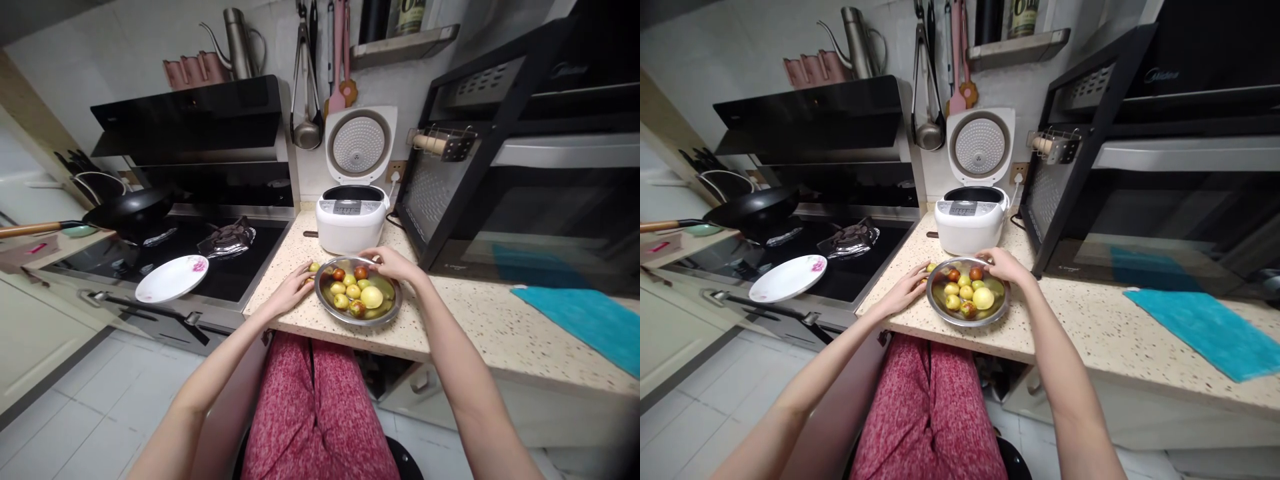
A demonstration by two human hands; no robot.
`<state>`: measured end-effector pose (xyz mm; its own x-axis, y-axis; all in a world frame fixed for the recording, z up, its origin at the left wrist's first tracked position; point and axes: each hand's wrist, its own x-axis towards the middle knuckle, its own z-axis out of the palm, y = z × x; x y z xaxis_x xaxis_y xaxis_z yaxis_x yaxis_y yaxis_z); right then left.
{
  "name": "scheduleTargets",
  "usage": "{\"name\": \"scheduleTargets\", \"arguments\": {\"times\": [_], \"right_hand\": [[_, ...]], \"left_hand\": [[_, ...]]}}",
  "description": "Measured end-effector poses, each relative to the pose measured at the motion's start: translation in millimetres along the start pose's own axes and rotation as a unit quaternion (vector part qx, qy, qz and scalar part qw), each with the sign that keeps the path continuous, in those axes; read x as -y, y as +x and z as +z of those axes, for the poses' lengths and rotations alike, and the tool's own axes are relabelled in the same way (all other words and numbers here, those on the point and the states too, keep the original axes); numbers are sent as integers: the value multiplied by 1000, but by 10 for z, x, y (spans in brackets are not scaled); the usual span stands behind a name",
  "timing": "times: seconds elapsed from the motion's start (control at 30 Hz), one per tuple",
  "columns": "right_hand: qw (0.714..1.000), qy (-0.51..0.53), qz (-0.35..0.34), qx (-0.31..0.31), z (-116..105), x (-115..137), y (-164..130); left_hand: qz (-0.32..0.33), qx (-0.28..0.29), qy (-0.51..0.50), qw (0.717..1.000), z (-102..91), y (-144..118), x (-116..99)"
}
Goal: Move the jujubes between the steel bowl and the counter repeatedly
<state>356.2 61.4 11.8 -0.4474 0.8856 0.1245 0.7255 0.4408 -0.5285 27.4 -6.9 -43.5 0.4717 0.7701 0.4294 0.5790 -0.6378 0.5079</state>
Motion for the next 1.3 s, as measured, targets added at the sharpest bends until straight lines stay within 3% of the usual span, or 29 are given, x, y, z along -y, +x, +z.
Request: {"name": "scheduleTargets", "arguments": {"times": [0.33,0.53,0.63,0.7,0.87,1.03,1.3], "right_hand": [[999,-19,-21,-29,54,18,-19],[994,-25,-89,-63,179,84,-6],[986,12,-153,-67,244,125,15],[979,48,-191,-50,270,155,24],[972,79,-220,-5,271,190,34],[973,86,-214,16,246,193,35],[974,66,-219,-5,279,223,33]], "left_hand": [[-2,-22,-20,1000,-30,-37,-14],[-40,-159,-95,982,-83,-87,-2],[-12,-222,-124,967,-94,-116,-35],[31,-235,-108,965,-79,-134,-76],[141,-179,-96,969,19,-115,-220],[157,-118,-111,974,72,-71,-286],[197,-50,-60,977,31,-106,-263]]}}
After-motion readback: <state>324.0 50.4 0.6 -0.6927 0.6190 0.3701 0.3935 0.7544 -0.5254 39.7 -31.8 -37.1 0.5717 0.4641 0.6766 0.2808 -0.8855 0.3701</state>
